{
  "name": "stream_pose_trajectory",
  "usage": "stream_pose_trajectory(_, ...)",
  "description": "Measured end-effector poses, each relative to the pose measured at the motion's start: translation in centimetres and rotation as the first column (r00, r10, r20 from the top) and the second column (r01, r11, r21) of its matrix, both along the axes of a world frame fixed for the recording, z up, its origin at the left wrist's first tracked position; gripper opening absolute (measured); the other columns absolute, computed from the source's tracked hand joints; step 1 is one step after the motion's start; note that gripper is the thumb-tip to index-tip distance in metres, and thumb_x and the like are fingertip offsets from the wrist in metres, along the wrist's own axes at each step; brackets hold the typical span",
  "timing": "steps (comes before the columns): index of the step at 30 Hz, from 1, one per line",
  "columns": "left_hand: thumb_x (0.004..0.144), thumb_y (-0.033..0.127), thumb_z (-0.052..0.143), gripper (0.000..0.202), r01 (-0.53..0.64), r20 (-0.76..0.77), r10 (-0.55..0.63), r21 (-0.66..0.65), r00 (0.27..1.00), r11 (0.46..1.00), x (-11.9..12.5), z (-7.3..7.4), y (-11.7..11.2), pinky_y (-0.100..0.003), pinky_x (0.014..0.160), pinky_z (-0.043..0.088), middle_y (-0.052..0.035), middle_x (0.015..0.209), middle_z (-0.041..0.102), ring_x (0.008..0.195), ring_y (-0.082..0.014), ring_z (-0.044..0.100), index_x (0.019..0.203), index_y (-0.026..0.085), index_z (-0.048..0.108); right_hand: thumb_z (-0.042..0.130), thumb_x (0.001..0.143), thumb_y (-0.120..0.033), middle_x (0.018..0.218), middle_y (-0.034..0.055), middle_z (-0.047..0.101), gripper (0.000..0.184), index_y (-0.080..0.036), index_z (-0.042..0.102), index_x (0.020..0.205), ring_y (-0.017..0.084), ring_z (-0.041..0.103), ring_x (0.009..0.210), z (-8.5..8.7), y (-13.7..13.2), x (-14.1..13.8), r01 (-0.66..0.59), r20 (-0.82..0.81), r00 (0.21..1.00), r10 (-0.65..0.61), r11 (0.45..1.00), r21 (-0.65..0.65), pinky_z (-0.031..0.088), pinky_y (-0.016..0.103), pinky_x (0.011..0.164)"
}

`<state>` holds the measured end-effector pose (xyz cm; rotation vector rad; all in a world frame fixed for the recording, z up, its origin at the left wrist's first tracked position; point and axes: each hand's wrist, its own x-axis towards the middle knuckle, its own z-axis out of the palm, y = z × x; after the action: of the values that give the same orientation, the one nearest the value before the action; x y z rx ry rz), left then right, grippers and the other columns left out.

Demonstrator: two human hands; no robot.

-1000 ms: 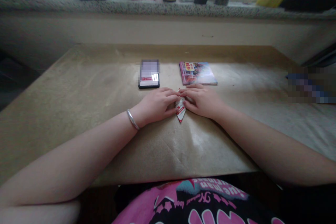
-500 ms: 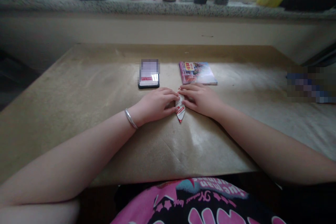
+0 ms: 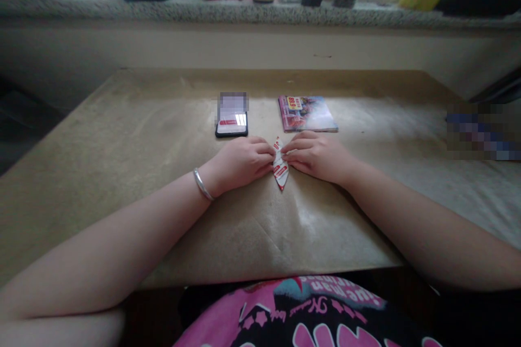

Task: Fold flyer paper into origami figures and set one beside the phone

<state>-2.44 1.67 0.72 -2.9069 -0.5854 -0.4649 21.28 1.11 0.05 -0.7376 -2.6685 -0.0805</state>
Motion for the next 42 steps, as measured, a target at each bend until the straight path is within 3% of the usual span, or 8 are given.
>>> stream_pose_trajectory(4,0.094,0.024,0.048,0.025,0.034,0.024,-0.034,0.014,0.999,0.999,0.0,0.0,0.2,-0.029,0.082,0.052,-0.0057,0.097,0.072,0.093,-0.0174,0.064,0.091,0.016,0.071,0.047,0.095,-0.026,0.099,0.0069,0.072,0.026,-0.021,0.072,0.095,0.020,0.059,0.093,0.8,-0.5,-0.3,-0.012,0.143,0.990,0.001,0.997,0.081,0.045,0.033,0.079)
stream_pose_trajectory(8,0.094,0.024,0.047,0.025,-0.002,0.017,0.002,0.014,1.000,1.000,0.0,0.0,0.1,-0.028,0.080,0.052,-0.0063,0.095,0.072,0.090,-0.0170,0.064,0.090,0.015,0.071,0.044,0.097,-0.024,0.098,0.0071,0.072,0.027,-0.019,0.070,0.097,0.020,0.058,0.095,1.3,-0.9,-0.4,-0.015,0.243,0.970,-0.016,0.992,0.127,0.043,0.032,0.078)
stream_pose_trajectory(18,0.091,0.026,0.051,0.021,-0.074,0.033,0.076,-0.047,0.997,0.996,0.1,-0.2,-0.2,-0.028,0.077,0.052,-0.0071,0.092,0.070,0.085,-0.0167,0.064,0.091,0.016,0.069,0.047,0.095,-0.023,0.096,0.0074,0.072,0.024,-0.019,0.071,0.095,0.020,0.059,0.090,1.1,-1.1,-0.7,-0.001,0.223,0.974,-0.030,0.990,0.139,0.040,0.032,0.073)
stream_pose_trajectory(27,0.093,0.027,0.046,0.026,-0.076,-0.008,0.076,-0.009,0.997,0.997,0.4,-0.1,-0.2,-0.029,0.077,0.052,-0.0083,0.091,0.069,0.086,-0.0183,0.064,0.090,0.015,0.069,0.056,0.086,-0.024,0.087,0.0036,0.073,0.019,-0.022,0.073,0.081,0.019,0.061,0.080,-0.1,-0.9,-0.8,0.192,-0.007,0.981,-0.192,0.981,0.019,0.043,0.030,0.068)
stream_pose_trajectory(33,0.091,0.030,0.050,0.023,-0.050,-0.046,0.050,0.013,0.998,0.999,0.5,0.0,-0.3,-0.031,0.077,0.051,-0.0083,0.093,0.068,0.087,-0.0192,0.063,0.091,0.015,0.067,0.062,0.073,-0.016,0.076,0.0042,0.071,0.010,-0.019,0.071,0.070,0.018,0.061,0.074,-0.7,-0.2,-0.9,0.162,-0.188,0.965,-0.181,0.980,-0.114,0.046,0.031,0.071)
stream_pose_trajectory(42,0.095,0.023,0.047,0.021,0.017,-0.123,0.004,0.168,0.992,0.986,0.9,0.3,0.3,-0.026,0.067,0.045,-0.0044,0.085,0.067,0.084,-0.0166,0.061,0.082,0.016,0.063,0.061,0.074,-0.018,0.075,0.0049,0.071,0.010,-0.018,0.071,0.072,0.017,0.062,0.071,-1.4,0.2,-0.7,0.117,-0.294,0.938,-0.182,0.967,-0.225,0.046,0.029,0.067)
